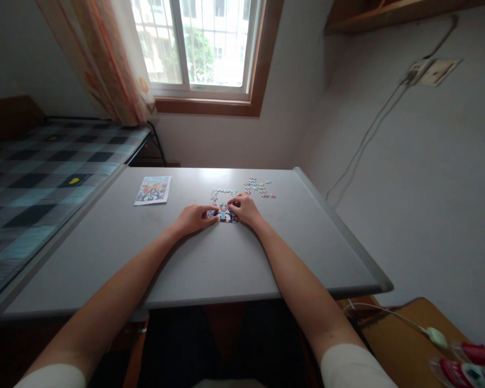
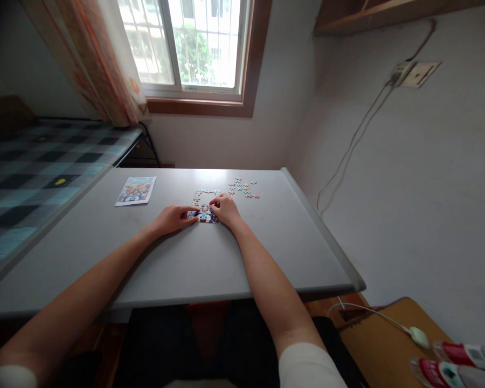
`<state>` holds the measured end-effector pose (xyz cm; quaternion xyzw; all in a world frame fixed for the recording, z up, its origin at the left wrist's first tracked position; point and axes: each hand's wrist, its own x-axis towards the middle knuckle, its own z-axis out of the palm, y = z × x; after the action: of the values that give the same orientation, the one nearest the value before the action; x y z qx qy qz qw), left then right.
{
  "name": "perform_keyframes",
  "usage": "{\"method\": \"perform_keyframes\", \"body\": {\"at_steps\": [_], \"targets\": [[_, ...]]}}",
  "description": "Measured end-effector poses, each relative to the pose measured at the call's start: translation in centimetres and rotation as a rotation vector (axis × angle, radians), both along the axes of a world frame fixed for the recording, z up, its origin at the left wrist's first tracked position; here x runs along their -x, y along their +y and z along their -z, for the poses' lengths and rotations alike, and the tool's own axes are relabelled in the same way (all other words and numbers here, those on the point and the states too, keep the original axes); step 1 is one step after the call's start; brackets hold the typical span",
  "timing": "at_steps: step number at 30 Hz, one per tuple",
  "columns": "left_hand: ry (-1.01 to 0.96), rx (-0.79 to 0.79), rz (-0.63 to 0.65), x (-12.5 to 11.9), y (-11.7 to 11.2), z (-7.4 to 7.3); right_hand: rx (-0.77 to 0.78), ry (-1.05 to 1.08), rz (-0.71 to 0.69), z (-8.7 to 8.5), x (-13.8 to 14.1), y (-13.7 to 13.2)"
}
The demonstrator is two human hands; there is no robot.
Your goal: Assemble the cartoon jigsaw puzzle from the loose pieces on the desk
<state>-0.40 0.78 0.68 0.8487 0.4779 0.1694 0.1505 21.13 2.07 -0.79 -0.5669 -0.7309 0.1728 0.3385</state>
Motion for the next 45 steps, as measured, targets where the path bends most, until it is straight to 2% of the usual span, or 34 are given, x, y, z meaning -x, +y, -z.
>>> {"method": "perform_keyframes", "body": {"at_steps": [45], "targets": [[0.004,-0.010,0.004,0.00,0.04,0.12,-0.005,-0.020,0.003,-0.05,-0.05,-0.12]]}}
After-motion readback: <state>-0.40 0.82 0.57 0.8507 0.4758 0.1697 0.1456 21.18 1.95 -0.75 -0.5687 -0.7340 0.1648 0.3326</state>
